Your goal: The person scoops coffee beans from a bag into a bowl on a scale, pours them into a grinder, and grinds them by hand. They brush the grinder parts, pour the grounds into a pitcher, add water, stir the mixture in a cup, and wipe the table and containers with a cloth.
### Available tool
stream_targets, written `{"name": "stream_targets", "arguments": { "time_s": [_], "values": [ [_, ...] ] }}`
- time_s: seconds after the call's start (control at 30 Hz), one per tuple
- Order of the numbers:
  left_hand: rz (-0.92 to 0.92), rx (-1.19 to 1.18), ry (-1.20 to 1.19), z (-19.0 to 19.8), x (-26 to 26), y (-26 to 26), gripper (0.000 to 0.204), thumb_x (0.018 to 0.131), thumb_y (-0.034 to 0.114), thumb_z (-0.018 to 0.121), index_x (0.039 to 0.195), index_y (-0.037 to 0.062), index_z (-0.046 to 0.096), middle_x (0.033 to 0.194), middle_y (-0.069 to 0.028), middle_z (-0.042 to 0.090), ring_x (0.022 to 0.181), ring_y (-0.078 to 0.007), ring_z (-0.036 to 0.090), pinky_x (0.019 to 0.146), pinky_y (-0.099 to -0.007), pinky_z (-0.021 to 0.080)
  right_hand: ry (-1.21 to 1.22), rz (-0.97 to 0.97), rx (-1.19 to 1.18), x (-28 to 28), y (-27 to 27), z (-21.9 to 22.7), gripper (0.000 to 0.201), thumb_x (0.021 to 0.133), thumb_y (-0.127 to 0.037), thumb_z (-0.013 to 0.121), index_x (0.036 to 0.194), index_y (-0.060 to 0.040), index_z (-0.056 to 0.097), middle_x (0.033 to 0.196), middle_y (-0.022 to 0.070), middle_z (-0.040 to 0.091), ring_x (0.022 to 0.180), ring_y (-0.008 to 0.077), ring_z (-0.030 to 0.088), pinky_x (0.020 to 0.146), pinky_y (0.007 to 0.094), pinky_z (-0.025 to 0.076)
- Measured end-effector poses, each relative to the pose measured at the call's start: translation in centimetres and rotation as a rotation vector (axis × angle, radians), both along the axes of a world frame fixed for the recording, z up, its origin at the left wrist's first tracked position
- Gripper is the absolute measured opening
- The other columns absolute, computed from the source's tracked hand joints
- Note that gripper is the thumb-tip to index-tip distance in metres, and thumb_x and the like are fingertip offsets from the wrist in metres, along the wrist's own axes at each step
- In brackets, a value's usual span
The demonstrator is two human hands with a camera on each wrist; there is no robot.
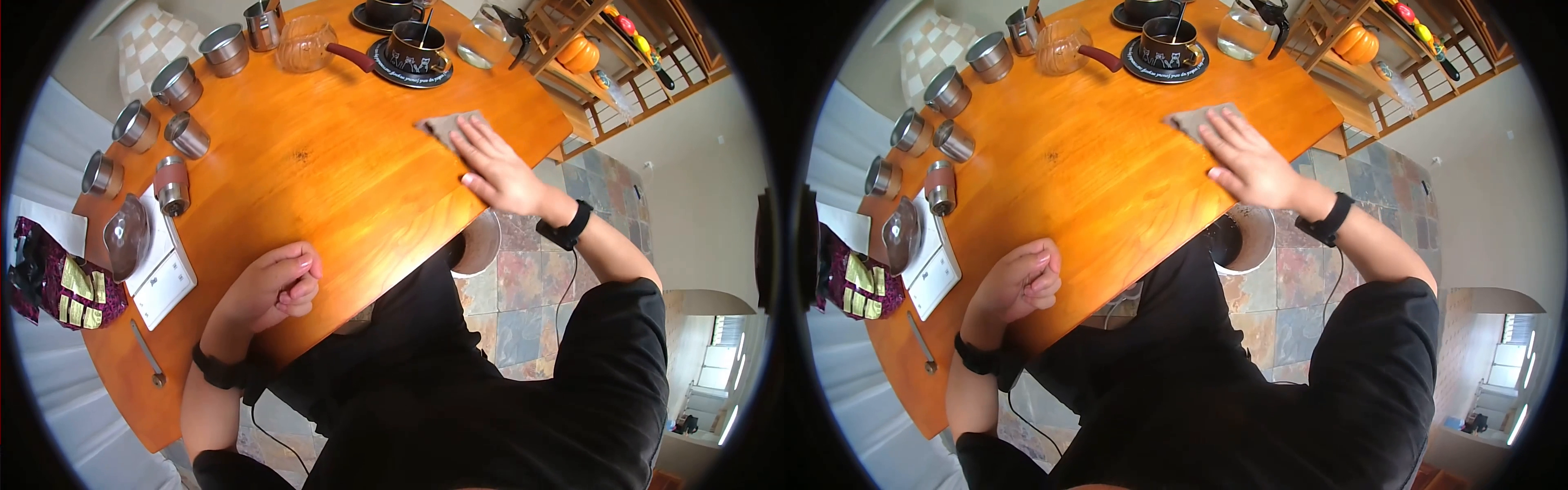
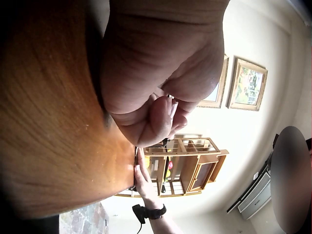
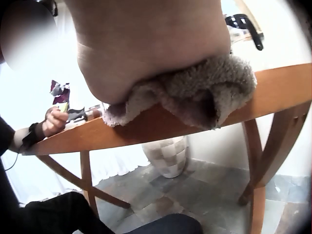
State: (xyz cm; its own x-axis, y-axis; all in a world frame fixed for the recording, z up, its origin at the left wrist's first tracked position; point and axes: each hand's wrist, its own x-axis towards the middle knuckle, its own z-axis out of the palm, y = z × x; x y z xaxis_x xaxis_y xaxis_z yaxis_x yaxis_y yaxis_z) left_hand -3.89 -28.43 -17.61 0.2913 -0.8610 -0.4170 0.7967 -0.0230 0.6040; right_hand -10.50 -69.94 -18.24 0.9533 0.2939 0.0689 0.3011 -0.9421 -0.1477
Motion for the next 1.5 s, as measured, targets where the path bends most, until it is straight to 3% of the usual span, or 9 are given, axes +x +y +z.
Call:
{"name": "stream_targets", "arguments": {
  "time_s": [0.2,0.33,0.57,0.7,0.77,0.93,1.2,1.4,1.5],
  "values": [
    [-0.005,0.027,-0.019,0.1,-0.1,0.1,0.016,0.103,0.014,0.043,0.094,0.005,0.053,0.065,0.0008,0.04,0.054,-0.007,0.03,0.049,-0.0219,0.027,0.101,0.273,0.087,-1.5,6.0,1.4,0.061,0.098,-0.023,0.049,0.154,-0.005,0.032,0.162,0.0199,0.02,0.151,0.0397,0.014,0.122,0.048,0.016],
    [-0.003,0.018,-0.018,0.3,-0.1,0.1,0.017,0.103,0.016,0.043,0.094,0.0061,0.053,0.064,0.001,0.04,0.055,-0.0069,0.031,0.05,-0.0226,0.027,0.095,0.314,0.128,-0.1,2.4,0.8,0.054,0.102,-0.027,0.042,0.153,-0.0092,0.035,0.159,0.0206,0.027,0.148,0.0427,0.021,0.122,0.0485,0.02],
    [-0.005,0.019,-0.018,0.3,0.0,0.2,0.017,0.104,0.017,0.044,0.094,0.0063,0.053,0.064,0.0012,0.04,0.055,-0.0069,0.031,0.05,-0.0225,0.026,-0.043,-0.376,-0.088,4.2,-14.4,-2.0,0.054,0.106,-0.034,0.039,0.153,-0.0102,0.034,0.161,0.0207,0.022,0.151,0.0378,0.015,0.122,0.0421,0.017],
    [0.008,0.02,-0.018,0.4,-0.1,0.2,0.017,0.104,0.016,0.043,0.095,0.0058,0.054,0.065,0.0009,0.04,0.056,-0.0068,0.031,0.051,-0.0225,0.026,-0.015,-0.516,-0.051,5.7,-17.1,-2.3,0.056,0.105,-0.039,0.036,0.152,-0.0073,0.034,0.16,0.0224,0.023,0.15,0.0394,0.016,0.121,0.0427,0.018],
    [0.021,0.023,-0.028,0.8,-0.3,0.0,0.018,0.104,0.015,0.042,0.095,0.0048,0.054,0.066,0.0006,0.04,0.056,-0.0069,0.031,0.051,-0.0228,0.027,-0.013,-0.545,-0.09,6.5,-15.9,-2.7,0.057,0.105,-0.039,0.036,0.152,-0.0073,0.033,0.16,0.0236,0.022,0.149,0.0429,0.016,0.121,0.0448,0.018],
    [0.02,0.006,-0.022,0.5,-0.2,0.0,0.018,0.104,0.014,0.04,0.096,0.0034,0.053,0.067,0.0007,0.039,0.055,-0.0069,0.031,0.051,-0.0231,0.027,-0.047,-0.315,-0.075,4.4,-10.1,-2.1,0.056,0.103,-0.031,0.045,0.151,-0.0062,0.034,0.158,0.0257,0.025,0.146,0.0485,0.02,0.119,0.0487,0.023],
    [-0.002,-0.018,0.013,-0.1,0.1,0.1,0.017,0.105,0.014,0.041,0.098,0.002,0.052,0.068,0.0011,0.039,0.054,-0.0059,0.03,0.048,-0.0218,0.026,-0.016,-0.073,-0.103,2.5,2.7,0.1,0.058,0.102,-0.029,0.045,0.152,-0.0023,0.032,0.158,0.0269,0.025,0.145,0.0484,0.022,0.119,0.0484,0.022],
    [-0.05,-0.021,-0.061,0.1,0.1,-0.1,0.019,0.106,0.015,0.039,0.098,0.003,0.052,0.066,0.003,0.036,0.054,-0.0051,0.028,0.048,-0.0215,0.024,-0.017,0.019,-0.027,6.0,9.1,-0.2,0.059,0.101,-0.028,0.045,0.152,-0.002,0.032,0.158,0.0282,0.023,0.146,0.0497,0.019,0.119,0.0494,0.02],
    [-0.04,-0.031,-0.053,-0.1,0.0,-0.1,0.019,0.106,0.015,0.04,0.098,0.0021,0.052,0.067,0.0028,0.037,0.055,-0.0051,0.028,0.048,-0.021,0.025,0.135,0.121,0.077,9.2,11.3,0.2,0.065,0.092,-0.016,0.049,0.153,-0.0039,0.032,0.161,0.0266,0.018,0.149,0.0456,0.015,0.121,0.0463,0.017]
  ]
}}
